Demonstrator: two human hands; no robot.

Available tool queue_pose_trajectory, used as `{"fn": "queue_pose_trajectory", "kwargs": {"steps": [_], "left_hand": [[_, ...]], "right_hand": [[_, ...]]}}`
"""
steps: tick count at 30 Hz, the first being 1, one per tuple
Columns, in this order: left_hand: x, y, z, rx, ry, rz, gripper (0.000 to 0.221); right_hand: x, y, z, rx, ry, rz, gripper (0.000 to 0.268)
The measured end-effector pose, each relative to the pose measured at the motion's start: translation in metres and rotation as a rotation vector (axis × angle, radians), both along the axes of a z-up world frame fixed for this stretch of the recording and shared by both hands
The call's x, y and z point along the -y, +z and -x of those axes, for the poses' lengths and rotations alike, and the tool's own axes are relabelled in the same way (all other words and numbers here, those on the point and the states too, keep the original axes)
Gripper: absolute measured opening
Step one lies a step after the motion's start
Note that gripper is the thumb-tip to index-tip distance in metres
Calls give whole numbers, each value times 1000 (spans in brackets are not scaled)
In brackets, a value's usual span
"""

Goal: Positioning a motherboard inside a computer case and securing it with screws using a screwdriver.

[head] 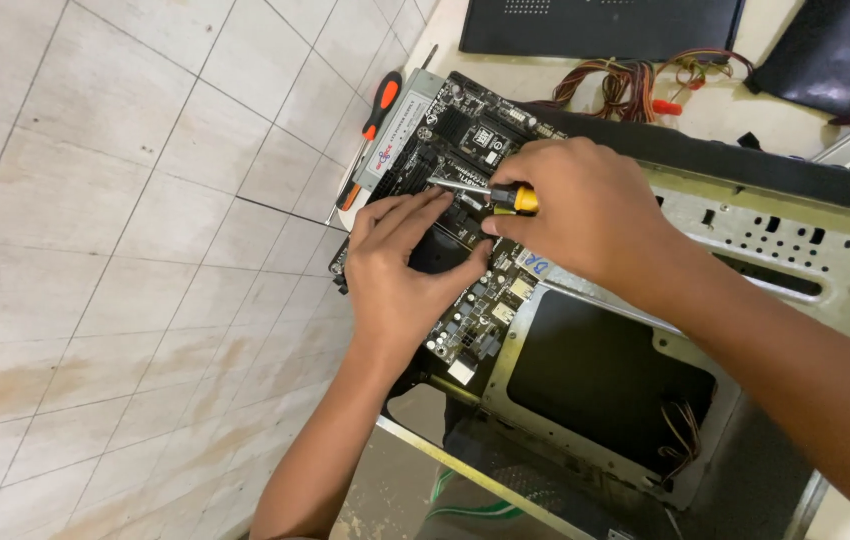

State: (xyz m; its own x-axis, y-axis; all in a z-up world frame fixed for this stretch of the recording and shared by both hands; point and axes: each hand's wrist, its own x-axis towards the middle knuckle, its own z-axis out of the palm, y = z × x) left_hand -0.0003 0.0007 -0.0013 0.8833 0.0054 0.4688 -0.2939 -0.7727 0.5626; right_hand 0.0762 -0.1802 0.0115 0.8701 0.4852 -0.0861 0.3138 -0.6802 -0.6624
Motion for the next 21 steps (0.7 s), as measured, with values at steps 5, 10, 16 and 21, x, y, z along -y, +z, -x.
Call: {"fn": "queue_pose_trajectory", "kwargs": {"steps": [5,10,16,21], "left_hand": [[-1,0,2,7,1,0,50],[-1,4,5,0,5,17,48],[-3,4,6,-26,-1,19,52],[-5,9,7,-44,4,41,53]], "right_hand": [[-2,4,-1,-23,-33,82,34],[0,2,1,-33,-25,-10,31],[4,10,6,-82,-48,-121,21],[12,32,15,-95,-79,-358,49]]}}
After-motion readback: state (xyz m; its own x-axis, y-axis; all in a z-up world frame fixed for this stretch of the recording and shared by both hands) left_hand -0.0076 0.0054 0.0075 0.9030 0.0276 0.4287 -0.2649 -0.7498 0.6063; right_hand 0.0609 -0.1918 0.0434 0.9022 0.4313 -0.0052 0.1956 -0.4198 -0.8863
